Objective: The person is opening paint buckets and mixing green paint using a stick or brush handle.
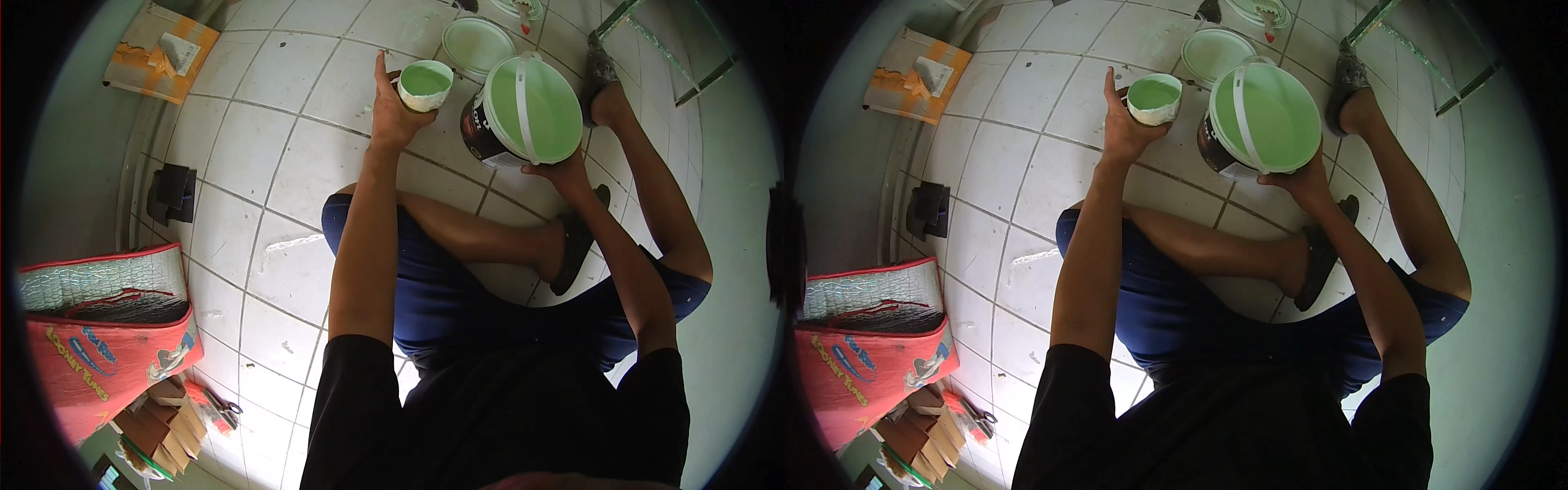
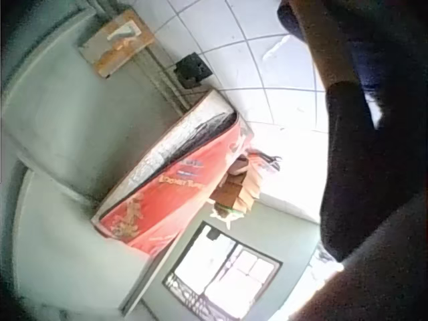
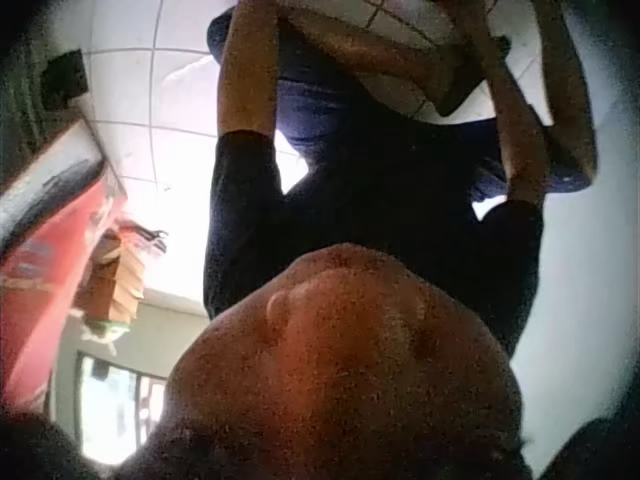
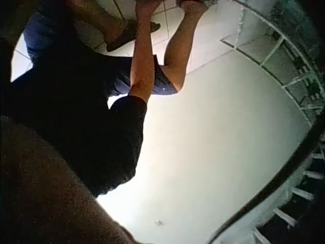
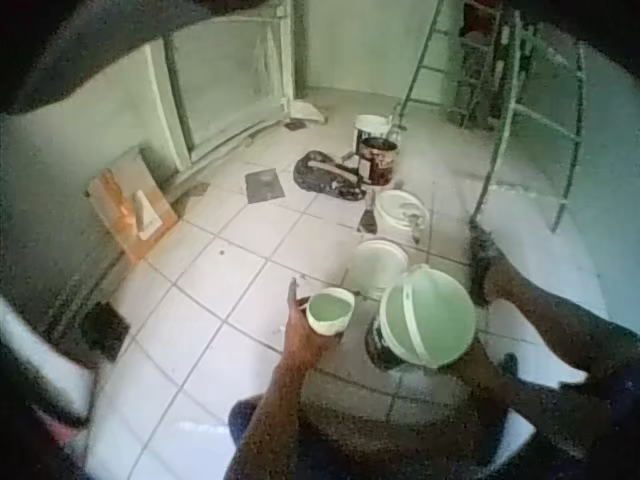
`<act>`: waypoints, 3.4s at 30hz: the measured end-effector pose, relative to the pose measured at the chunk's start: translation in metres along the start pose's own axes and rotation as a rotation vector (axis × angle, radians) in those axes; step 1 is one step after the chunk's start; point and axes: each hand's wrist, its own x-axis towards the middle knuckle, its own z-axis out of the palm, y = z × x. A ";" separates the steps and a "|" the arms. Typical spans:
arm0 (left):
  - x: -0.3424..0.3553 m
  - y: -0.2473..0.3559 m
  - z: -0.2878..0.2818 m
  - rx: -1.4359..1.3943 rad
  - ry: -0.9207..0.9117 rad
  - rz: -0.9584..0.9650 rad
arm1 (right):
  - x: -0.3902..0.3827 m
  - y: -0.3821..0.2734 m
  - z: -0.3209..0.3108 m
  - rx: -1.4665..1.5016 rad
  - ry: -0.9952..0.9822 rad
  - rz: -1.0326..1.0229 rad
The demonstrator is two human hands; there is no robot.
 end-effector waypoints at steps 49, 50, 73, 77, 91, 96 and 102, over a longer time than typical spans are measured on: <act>0.026 0.017 -0.091 0.202 0.845 -0.049 | 0.074 -0.060 0.100 0.196 0.151 -0.145; 0.026 0.015 -0.092 0.204 0.846 -0.052 | 0.079 -0.062 0.106 0.197 0.147 -0.144; 0.026 0.011 -0.092 0.148 0.739 -0.071 | 0.170 -0.106 0.192 0.240 0.267 -0.018; 0.019 0.010 -0.096 0.200 0.719 -0.120 | 0.149 -0.102 0.148 0.788 -0.017 0.191; 0.012 0.024 -0.084 0.170 0.669 -0.166 | 0.106 -0.095 0.107 1.865 -0.394 0.403; 0.011 0.026 -0.079 0.193 0.663 -0.153 | 0.093 -0.112 0.105 2.019 -0.417 0.391; 0.009 0.029 -0.073 0.216 0.600 -0.074 | 0.085 -0.101 0.095 1.910 -0.408 0.370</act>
